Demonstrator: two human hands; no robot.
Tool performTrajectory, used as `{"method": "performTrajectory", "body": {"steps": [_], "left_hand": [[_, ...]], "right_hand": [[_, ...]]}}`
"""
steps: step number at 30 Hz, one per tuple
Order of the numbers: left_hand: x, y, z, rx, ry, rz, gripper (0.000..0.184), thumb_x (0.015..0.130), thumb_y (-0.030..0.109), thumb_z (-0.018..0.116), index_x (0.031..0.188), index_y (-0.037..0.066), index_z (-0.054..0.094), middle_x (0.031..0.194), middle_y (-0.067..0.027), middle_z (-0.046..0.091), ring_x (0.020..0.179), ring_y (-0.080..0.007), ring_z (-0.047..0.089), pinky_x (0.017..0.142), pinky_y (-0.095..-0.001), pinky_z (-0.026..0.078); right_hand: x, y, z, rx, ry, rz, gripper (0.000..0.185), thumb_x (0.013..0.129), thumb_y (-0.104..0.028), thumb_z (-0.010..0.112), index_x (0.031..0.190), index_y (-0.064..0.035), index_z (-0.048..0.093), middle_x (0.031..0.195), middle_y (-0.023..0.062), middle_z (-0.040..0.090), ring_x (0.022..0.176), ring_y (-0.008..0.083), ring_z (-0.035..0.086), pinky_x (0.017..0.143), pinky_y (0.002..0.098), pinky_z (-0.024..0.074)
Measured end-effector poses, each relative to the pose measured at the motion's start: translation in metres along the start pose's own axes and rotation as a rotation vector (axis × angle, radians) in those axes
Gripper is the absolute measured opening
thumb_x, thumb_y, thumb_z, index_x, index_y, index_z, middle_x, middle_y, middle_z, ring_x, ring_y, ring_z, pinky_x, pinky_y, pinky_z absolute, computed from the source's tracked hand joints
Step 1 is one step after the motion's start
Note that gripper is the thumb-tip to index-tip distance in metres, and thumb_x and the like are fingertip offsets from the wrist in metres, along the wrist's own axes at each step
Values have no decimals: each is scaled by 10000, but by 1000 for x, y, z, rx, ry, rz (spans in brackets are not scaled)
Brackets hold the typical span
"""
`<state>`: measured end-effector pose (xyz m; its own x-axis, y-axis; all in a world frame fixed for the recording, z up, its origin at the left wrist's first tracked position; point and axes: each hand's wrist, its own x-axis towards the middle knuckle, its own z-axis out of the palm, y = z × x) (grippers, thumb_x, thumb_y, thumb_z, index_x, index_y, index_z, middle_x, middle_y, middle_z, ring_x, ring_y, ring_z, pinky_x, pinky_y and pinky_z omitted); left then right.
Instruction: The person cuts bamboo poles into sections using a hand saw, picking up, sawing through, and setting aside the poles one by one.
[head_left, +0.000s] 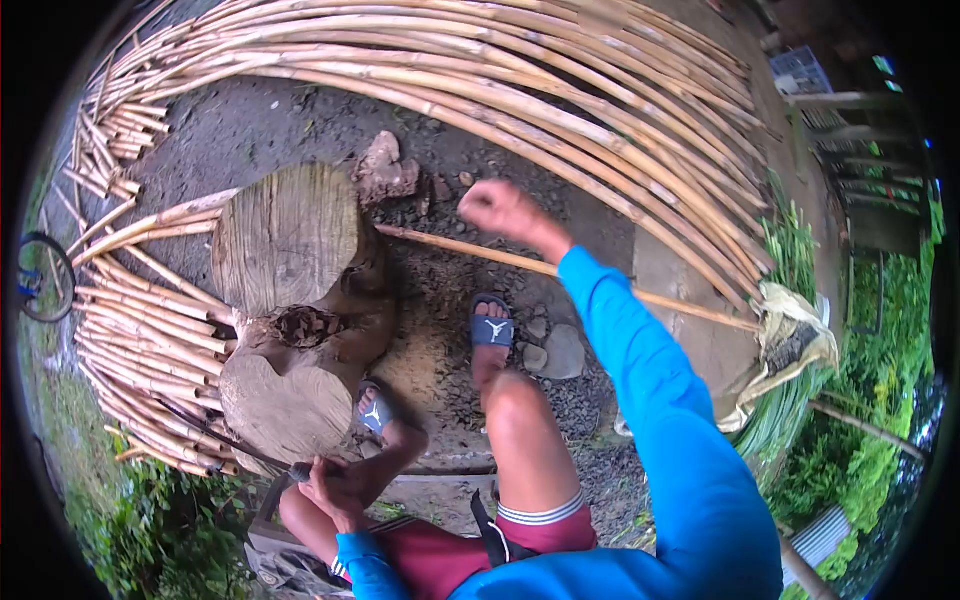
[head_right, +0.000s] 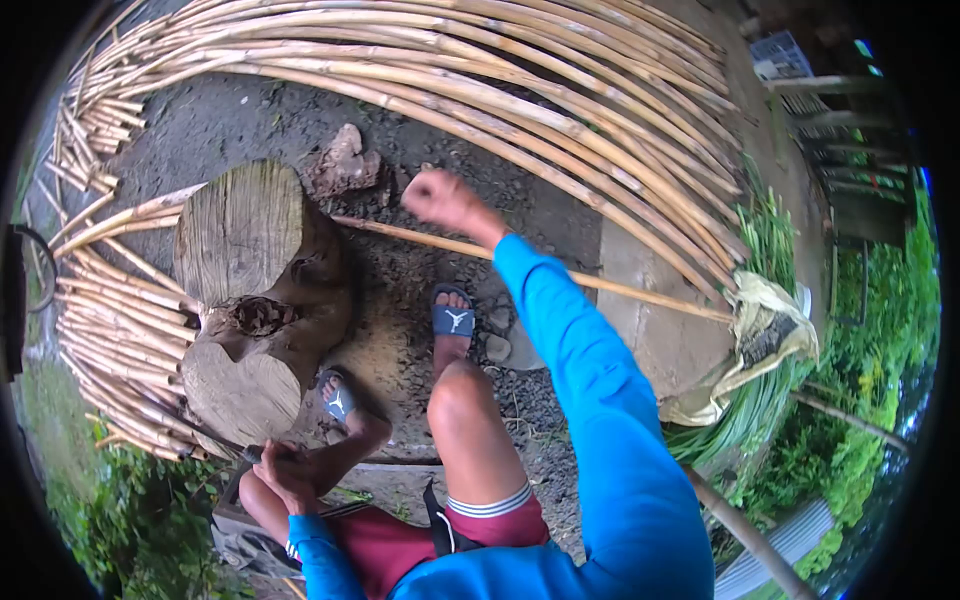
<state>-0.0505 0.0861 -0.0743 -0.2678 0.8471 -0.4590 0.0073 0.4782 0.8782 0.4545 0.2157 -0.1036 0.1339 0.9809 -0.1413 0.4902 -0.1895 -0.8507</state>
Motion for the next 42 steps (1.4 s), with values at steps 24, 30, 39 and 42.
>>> {"method": "performTrajectory", "body": {"steps": [24,30,39,42], "left_hand": [[-2,18,9,-241,65,-129,217,800,126,664,730,16,490,544,-86,491,483,-318,624,446,-412,519],[3,28,11,-201,-14,-83,291,807,155,646,622,-9,492,516,-97,497,470,-284,626,445,-374,504],[3,37,10,-224,-104,-132,286,810,164,610,600,-6,520,555,-133,576,483,-231,602,468,-322,462],[3,32,7,-240,-121,-135,294,815,190,617,609,-1,531,587,-165,612,473,-213,579,463,-307,455]], "right_hand": [[141,98,-125,-1077,191,369,628,908,-571,502,1151,6,557,1263,232,530,1193,418,495,915,559,426],[121,86,-114,-1118,261,249,621,850,-585,590,1075,-7,562,1094,261,621,988,456,607,806,560,479],[63,85,-50,-1144,-86,191,456,818,-412,696,990,10,665,947,279,678,908,452,658,778,556,519],[25,52,-36,-923,-37,338,436,793,-391,726,1003,-21,631,1058,232,663,1007,410,633,834,530,495]]}}
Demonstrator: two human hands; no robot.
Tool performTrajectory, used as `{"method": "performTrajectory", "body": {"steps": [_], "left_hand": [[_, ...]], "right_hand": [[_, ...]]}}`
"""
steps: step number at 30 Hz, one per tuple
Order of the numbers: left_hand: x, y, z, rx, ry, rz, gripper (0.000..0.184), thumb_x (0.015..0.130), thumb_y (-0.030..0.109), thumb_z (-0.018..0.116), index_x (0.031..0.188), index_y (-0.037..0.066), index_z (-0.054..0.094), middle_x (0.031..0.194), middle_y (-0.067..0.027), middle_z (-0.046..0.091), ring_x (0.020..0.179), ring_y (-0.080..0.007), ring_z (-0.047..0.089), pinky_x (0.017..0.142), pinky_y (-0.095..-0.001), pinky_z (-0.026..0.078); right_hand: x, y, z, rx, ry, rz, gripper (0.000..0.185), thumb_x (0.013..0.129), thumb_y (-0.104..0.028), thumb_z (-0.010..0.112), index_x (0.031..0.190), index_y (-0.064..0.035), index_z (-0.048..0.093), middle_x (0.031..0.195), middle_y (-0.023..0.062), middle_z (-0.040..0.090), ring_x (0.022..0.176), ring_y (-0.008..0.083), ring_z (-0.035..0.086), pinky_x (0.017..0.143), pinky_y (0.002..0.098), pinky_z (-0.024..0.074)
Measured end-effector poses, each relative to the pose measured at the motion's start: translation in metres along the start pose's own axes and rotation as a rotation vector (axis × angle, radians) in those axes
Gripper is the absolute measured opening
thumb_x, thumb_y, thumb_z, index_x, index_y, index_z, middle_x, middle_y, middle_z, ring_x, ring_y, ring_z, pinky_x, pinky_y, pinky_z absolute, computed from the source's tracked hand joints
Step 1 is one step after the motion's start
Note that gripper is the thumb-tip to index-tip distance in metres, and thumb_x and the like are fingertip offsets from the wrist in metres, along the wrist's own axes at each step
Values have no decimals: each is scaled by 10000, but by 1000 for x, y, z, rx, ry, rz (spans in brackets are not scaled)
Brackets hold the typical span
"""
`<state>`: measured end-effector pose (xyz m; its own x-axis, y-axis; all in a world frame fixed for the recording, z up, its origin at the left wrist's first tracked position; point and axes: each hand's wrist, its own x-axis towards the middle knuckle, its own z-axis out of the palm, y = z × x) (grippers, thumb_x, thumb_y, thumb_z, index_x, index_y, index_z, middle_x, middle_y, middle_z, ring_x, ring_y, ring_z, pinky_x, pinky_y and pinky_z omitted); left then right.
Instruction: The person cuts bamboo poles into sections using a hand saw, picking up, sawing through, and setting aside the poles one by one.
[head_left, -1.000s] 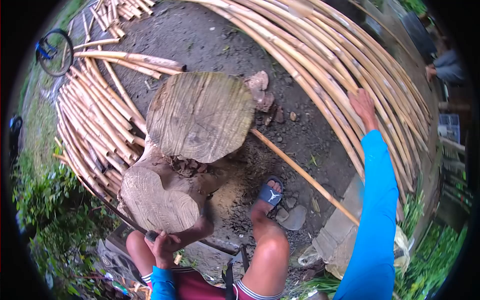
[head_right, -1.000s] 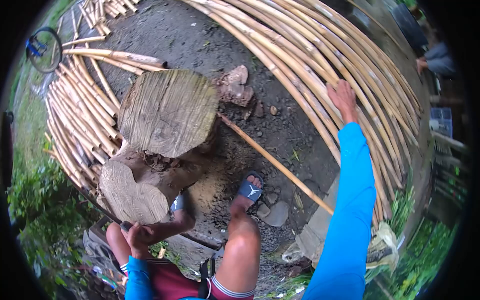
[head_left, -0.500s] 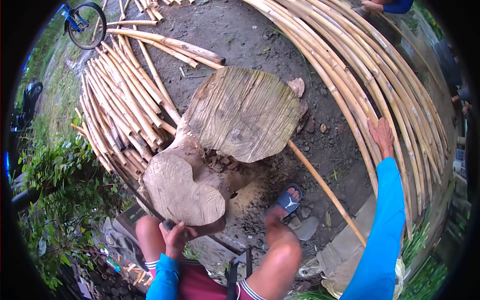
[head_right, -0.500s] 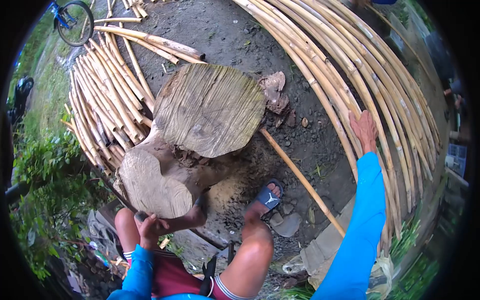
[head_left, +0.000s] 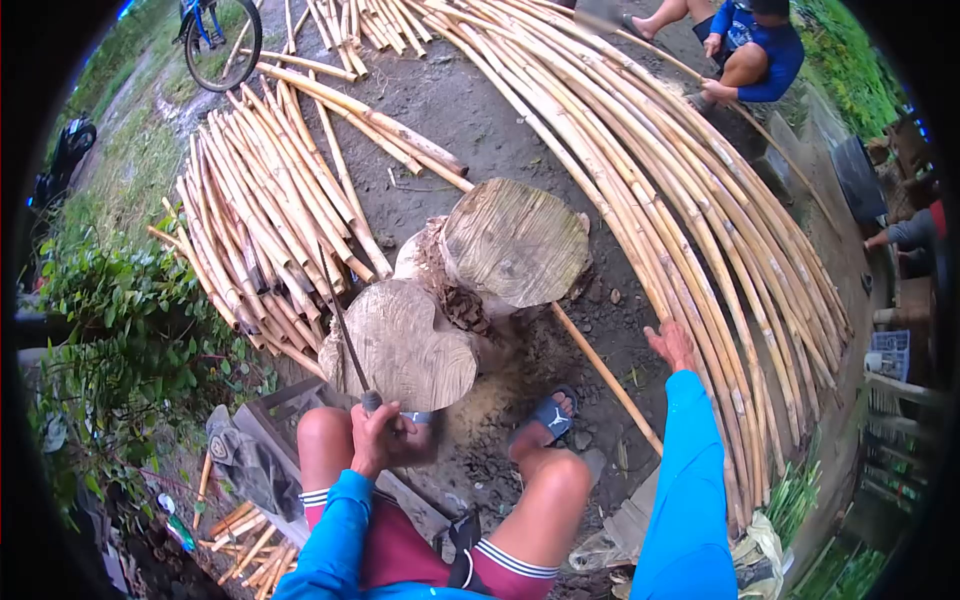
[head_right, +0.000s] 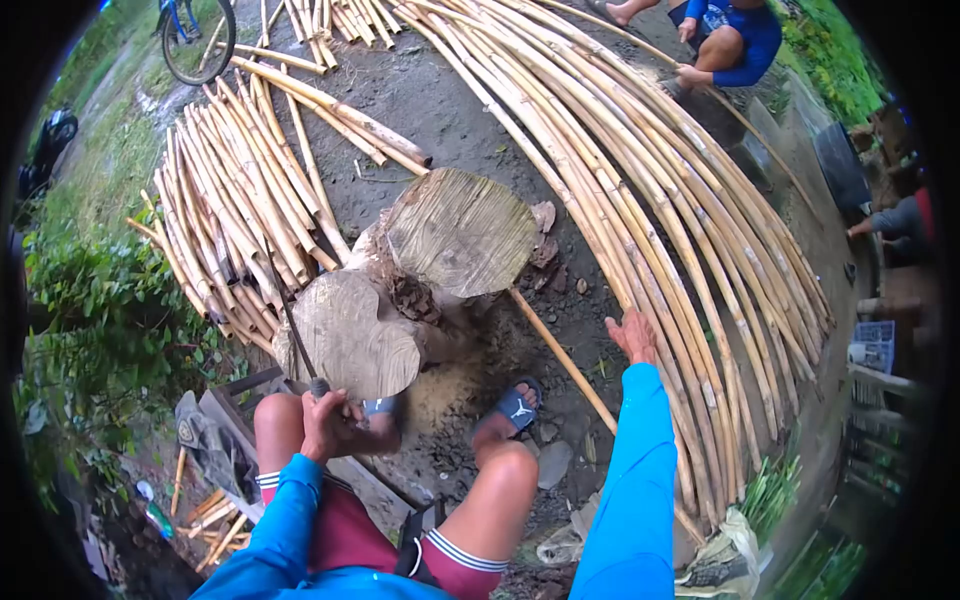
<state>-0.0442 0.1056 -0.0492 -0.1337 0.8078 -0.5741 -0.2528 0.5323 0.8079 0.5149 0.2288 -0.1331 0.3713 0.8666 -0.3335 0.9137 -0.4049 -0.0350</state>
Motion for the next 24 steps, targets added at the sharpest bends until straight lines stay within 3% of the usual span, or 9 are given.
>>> {"method": "performTrajectory", "body": {"steps": [3,4,8,16,21,23,24], "left_hand": [[-1,1,-1,20,-26,-14,311,811,204,603,588,3,518,557,-180,592,485,-244,596,466,-314,471],[-2,3,0,35,-28,-9,312,809,205,605,588,3,517,562,-179,596,488,-242,595,480,-312,475],[0,2,-2,31,-44,-1,310,814,215,624,621,-10,536,592,-186,615,460,-202,551,437,-293,437],[1,-3,4,8,56,44,292,807,168,613,604,-13,507,560,-133,574,483,-236,607,442,-324,471],[0,-1,10,-59,72,34,290,809,152,616,599,-8,497,543,-107,546,486,-248,621,469,-346,503],[1,-3,7,-12,72,59,284,812,145,611,600,-6,498,539,-102,537,477,-252,615,469,-350,505],[1,-4,7,-7,75,54,284,812,145,611,600,-6,498,539,-102,537,477,-252,615,469,-350,505]], "right_hand": [[-29,-4,10,-4,86,-14,441,769,-333,763,1046,-43,580,1119,191,603,1099,398,565,878,520,466],[-32,-4,12,11,65,-31,489,751,-279,782,1107,-62,527,1153,163,530,1123,392,521,886,515,454],[-32,1,8,71,139,-48,507,743,-237,767,1127,-44,498,1149,180,508,1093,406,518,886,524,449],[3,0,23,-41,297,21,495,747,-194,711,1130,-9,457,1234,188,509,1079,410,539,842,512,512],[15,7,37,-118,391,-2,497,746,-188,702,1140,-17,452,1151,181,554,1043,395,568,802,496,528],[24,15,44,-109,315,31,605,770,-222,701,1251,6,413,1249,227,524,1044,412,574,831,518,505],[23,16,43,-76,382,-26,586,746,-209,698,1228,10,448,1132,246,601,985,417,613,811,518,511]]}}
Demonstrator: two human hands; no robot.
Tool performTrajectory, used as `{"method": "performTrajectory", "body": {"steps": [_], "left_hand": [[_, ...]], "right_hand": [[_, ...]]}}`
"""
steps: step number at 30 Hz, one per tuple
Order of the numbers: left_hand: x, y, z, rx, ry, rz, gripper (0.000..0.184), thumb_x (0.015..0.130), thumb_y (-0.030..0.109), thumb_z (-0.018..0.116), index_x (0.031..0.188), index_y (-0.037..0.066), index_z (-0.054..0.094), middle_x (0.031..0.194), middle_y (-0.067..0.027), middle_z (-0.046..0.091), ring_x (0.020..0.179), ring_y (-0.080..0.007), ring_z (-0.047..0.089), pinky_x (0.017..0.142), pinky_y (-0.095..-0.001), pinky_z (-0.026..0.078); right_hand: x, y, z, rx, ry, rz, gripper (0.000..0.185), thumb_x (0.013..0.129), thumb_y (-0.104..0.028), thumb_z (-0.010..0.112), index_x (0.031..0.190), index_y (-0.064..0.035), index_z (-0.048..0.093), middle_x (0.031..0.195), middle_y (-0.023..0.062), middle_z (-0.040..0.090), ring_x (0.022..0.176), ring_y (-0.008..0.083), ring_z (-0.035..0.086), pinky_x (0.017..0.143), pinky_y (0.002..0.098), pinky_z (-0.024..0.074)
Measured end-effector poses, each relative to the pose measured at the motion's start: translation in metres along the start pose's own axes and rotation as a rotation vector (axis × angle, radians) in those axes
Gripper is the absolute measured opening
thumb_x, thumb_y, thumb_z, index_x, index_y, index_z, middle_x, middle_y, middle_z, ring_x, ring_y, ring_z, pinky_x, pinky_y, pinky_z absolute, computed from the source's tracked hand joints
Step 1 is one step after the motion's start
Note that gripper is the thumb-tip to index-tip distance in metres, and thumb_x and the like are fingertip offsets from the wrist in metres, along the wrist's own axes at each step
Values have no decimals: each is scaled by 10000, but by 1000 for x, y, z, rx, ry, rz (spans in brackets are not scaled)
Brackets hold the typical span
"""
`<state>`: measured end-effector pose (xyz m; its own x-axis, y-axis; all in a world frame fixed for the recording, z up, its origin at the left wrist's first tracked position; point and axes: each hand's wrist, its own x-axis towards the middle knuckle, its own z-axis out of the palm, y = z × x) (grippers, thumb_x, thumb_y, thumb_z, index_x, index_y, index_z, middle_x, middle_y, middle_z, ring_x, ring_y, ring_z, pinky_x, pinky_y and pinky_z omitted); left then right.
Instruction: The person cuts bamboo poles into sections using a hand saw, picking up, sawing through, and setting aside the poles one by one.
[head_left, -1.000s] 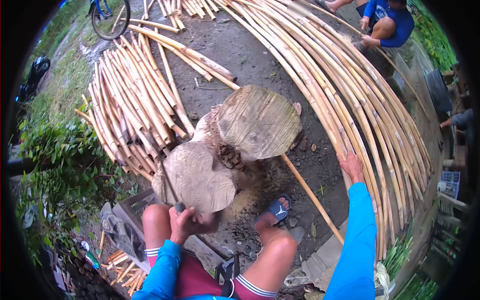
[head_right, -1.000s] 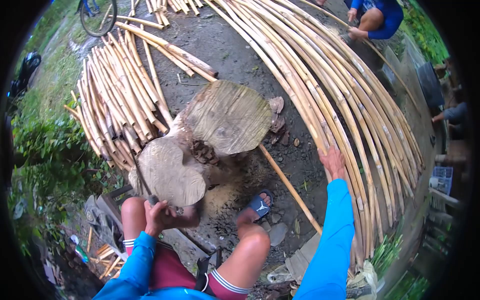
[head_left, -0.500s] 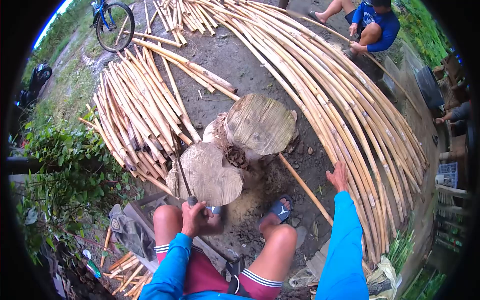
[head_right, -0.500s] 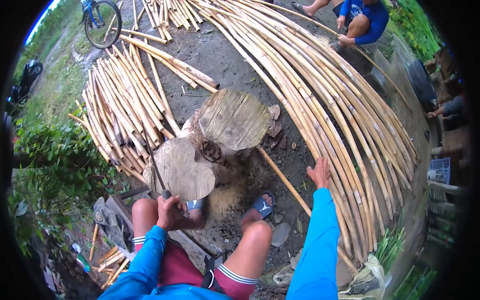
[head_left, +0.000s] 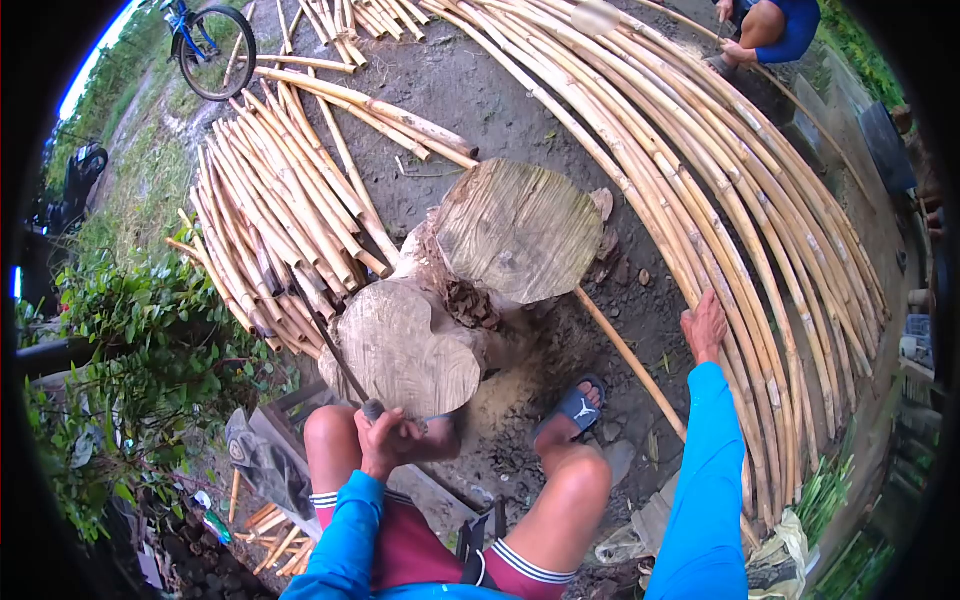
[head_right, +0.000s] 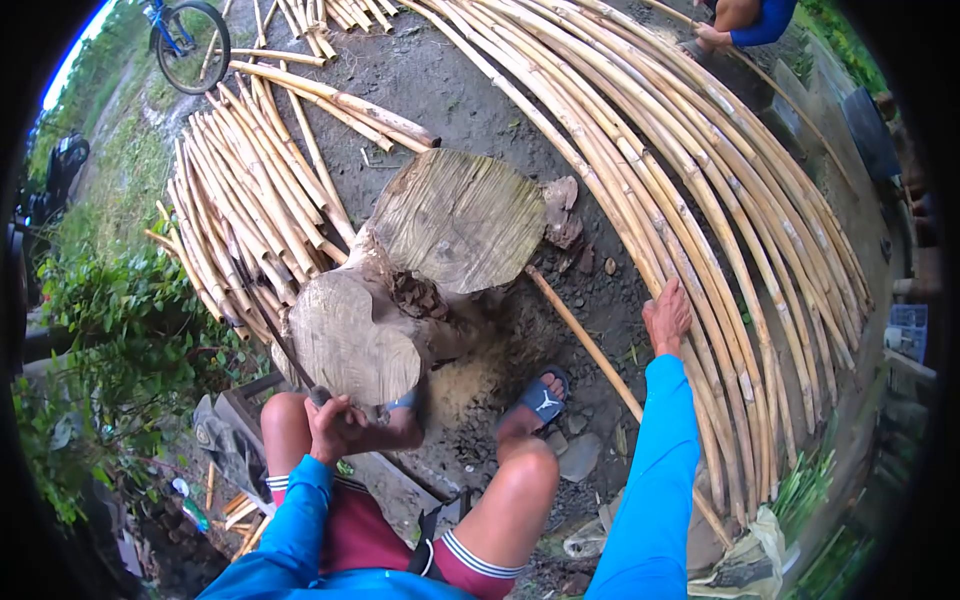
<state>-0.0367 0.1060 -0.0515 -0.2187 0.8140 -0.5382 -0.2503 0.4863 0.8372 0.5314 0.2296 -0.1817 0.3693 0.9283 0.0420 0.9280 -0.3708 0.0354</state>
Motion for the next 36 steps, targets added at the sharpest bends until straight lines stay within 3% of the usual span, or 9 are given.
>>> {"method": "performTrajectory", "body": {"steps": [3,7,9,12,17,21,24,29,36], "left_hand": [[-1,1,3,3,5,15,282,812,144,611,601,-6,497,533,-97,526,473,-251,612,458,-347,493],[-2,1,6,-71,27,8,295,806,150,614,584,2,488,521,-93,517,463,-250,605,431,-339,467],[0,1,5,-93,26,18,296,802,152,616,581,3,488,518,-92,514,460,-251,603,424,-335,458],[-1,1,4,-79,0,-2,286,798,177,617,591,12,507,527,-129,552,421,-222,560,386,-300,410],[0,-1,-3,-112,-39,-73,280,806,219,610,620,23,537,553,-157,596,394,-183,509,369,-290,377],[-3,11,-3,-27,-79,-51,277,817,231,595,636,26,551,581,-142,619,429,-175,526,412,-289,401],[1,1,-11,-65,-168,-44,272,821,242,590,655,32,544,598,-154,631,471,-177,545,465,-292,431],[2,-4,-12,-120,-212,-42,240,824,246,588,707,45,529,630,-169,642,481,-186,555,476,-298,439],[-5,-19,-16,-139,-147,-70,277,834,298,614,777,29,581,680,-145,664,472,-165,549,456,-289,436]], "right_hand": [[15,-3,-14,-27,-320,1,556,700,-179,696,1191,-2,507,960,248,662,915,432,646,783,527,515],[7,-4,-40,82,-351,-3,332,709,-281,651,898,-9,627,879,239,676,835,427,659,720,514,500],[0,8,-50,190,-387,-30,366,762,-376,614,796,-12,615,771,171,642,706,348,628,633,480,454],[-28,12,-102,1116,-506,-167,364,832,-444,577,752,-88,570,663,18,473,591,152,475,531,330,372],[-103,6,-193,1152,-615,4,373,848,-454,592,788,-86,568,715,21,513,697,114,518,564,272,410],[-160,12,-252,1118,-765,236,245,784,-279,639,856,-49,594,649,28,520,552,131,514,491,270,407],[-206,25,-293,1228,-656,237,237,755,-257,659,821,-39,591,634,22,524,524,134,506,479,273,398],[-282,31,-354,905,-628,227,270,751,-289,684,723,-40,582,587,23,515,496,125,475,476,288,366],[-367,51,-362,1004,-791,270,284,726,-310,724,770,-51,614,608,5,514,524,110,500,493,278,383]]}}
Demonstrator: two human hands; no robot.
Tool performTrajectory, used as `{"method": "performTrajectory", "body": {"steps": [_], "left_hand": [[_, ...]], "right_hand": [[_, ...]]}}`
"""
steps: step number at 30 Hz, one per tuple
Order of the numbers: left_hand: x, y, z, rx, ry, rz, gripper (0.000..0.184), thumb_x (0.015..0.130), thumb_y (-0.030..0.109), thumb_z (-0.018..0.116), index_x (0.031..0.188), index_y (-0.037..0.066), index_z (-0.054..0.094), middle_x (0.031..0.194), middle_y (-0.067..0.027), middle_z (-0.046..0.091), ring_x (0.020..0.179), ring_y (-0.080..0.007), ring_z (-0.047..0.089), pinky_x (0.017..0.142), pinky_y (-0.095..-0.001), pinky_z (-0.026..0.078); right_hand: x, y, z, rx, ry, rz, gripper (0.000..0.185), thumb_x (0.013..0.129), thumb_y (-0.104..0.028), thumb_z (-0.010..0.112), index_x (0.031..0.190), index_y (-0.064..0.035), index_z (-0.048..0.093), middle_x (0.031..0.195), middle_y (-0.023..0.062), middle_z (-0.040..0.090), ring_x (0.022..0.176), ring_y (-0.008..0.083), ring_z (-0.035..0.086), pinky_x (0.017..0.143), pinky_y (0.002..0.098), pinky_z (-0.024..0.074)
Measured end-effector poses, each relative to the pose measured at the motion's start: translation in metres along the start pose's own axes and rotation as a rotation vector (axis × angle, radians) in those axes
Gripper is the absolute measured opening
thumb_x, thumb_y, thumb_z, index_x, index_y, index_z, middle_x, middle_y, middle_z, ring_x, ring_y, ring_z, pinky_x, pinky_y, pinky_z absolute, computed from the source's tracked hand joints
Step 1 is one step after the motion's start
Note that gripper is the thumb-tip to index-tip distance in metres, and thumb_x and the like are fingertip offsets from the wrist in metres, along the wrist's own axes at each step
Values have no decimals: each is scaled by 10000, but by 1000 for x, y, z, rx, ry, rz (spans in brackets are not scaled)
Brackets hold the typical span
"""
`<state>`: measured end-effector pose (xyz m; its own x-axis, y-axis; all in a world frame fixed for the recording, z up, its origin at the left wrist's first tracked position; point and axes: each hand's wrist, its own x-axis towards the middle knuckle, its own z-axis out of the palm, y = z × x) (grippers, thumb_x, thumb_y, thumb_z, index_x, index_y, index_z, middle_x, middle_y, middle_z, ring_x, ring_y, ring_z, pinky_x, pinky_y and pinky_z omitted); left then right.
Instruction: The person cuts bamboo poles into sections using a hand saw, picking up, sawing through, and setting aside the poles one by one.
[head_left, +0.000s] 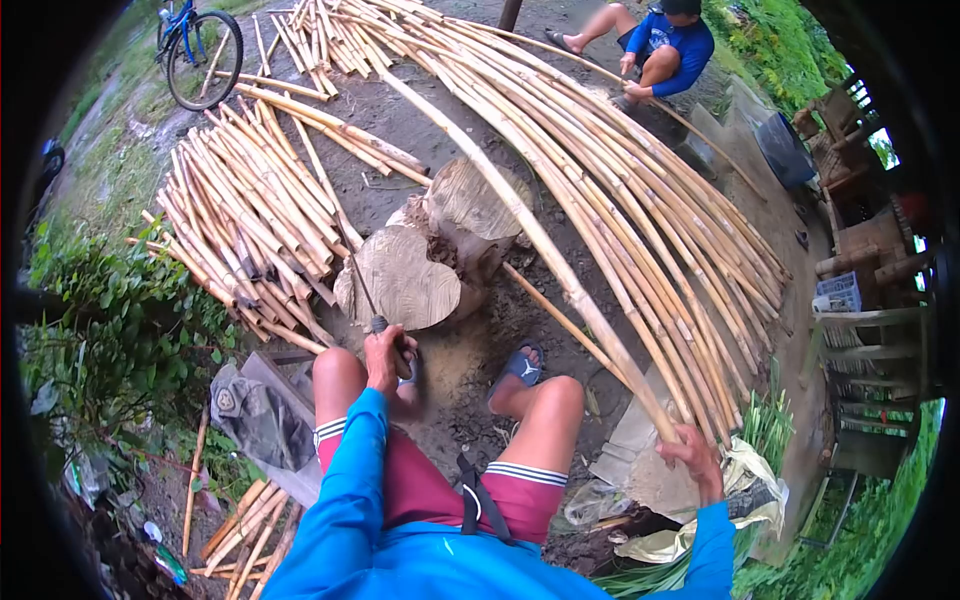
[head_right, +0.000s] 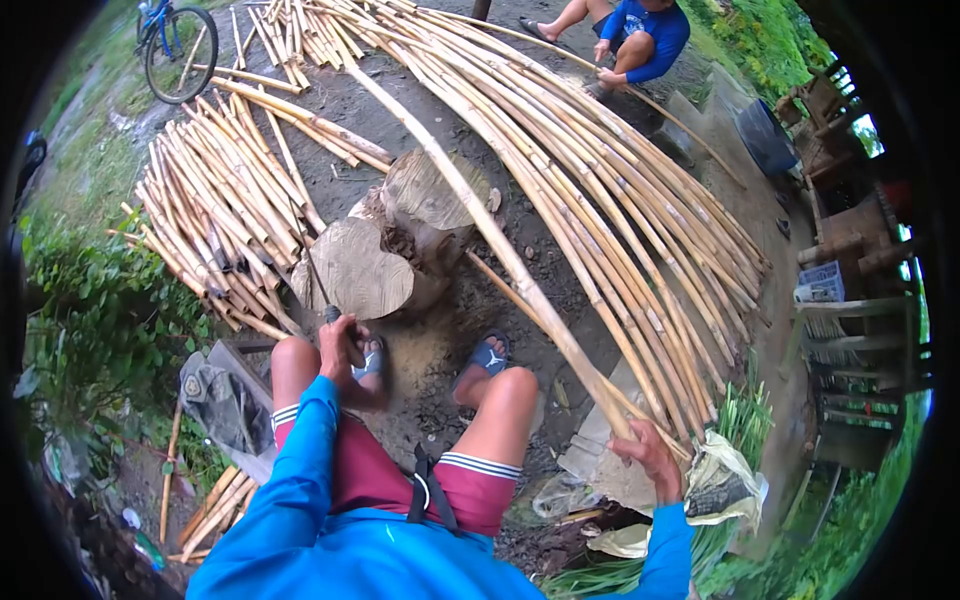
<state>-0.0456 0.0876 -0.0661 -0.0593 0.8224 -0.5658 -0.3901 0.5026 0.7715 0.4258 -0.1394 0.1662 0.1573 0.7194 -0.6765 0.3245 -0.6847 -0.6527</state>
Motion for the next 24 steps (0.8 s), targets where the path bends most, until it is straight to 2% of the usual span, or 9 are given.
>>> {"method": "performTrajectory", "body": {"steps": [3,7,9,13,15,17,19,23,24], "left_hand": [[-5,-6,-1,-57,57,57,277,833,293,634,776,27,581,666,-124,650,466,-164,540,456,-288,450],[-19,5,1,-92,164,118,262,841,262,641,756,21,585,665,-120,645,464,-172,549,435,-290,447],[-19,1,-2,-159,157,106,244,841,241,639,745,22,590,652,-120,638,456,-176,548,423,-301,446],[-16,-8,-12,-56,135,110,262,834,307,638,741,69,581,640,-105,633,477,-184,561,425,-324,441],[-24,-4,-12,-77,114,159,261,833,297,639,740,61,580,638,-106,630,483,-179,565,444,-320,451],[-31,-2,-15,-12,96,158,295,844,321,630,743,48,581,639,-100,625,489,-184,561,463,-315,454],[-16,-18,-40,680,25,671,233,843,242,622,726,46,579,657,-111,631,502,-173,579,460,-303,468],[-27,-12,-30,-66,36,-20,250,862,282,631,723,79,590,627,-66,600,498,-161,541,462,-273,426],[-33,-9,-19,-55,36,12,256,861,295,633,725,83,585,621,-58,589,500,-158,534,460,-268,414]], "right_hand": [[4,34,-4,70,-141,21,302,730,-300,729,825,-25,651,630,22,535,565,118,533,506,279,394],[20,89,-14,-256,90,26,368,745,-329,749,852,16,678,655,85,596,601,213,593,577,340,475],[32,88,-20,-636,136,-229,392,735,-368,754,888,-10,708,714,173,652,674,311,652,648,410,513],[54,103,-45,-780,341,-65,435,698,-429,746,939,-69,735,852,222,688,816,382,679,721,456,540],[73,126,-63,-907,389,82,409,694,-409,733,945,-86,738,871,220,692,836,385,682,728,457,545],[82,139,-71,-882,507,22,387,691,-405,735,869,-61,738,805,222,687,763,389,680,675,454,536],[78,113,-67,-940,495,161,410,688,-391,735,835,-9,720,791,237,682,731,388,679,659,459,535],[106,152,-63,-896,512,280,316,639,-290,667,734,12,676,723,225,672,677,373,679,590,492,532],[105,144,-58,-848,459,334,253,665,-238,647,757,-14,719,758,204,689,742,343,700,623,464,552]]}}
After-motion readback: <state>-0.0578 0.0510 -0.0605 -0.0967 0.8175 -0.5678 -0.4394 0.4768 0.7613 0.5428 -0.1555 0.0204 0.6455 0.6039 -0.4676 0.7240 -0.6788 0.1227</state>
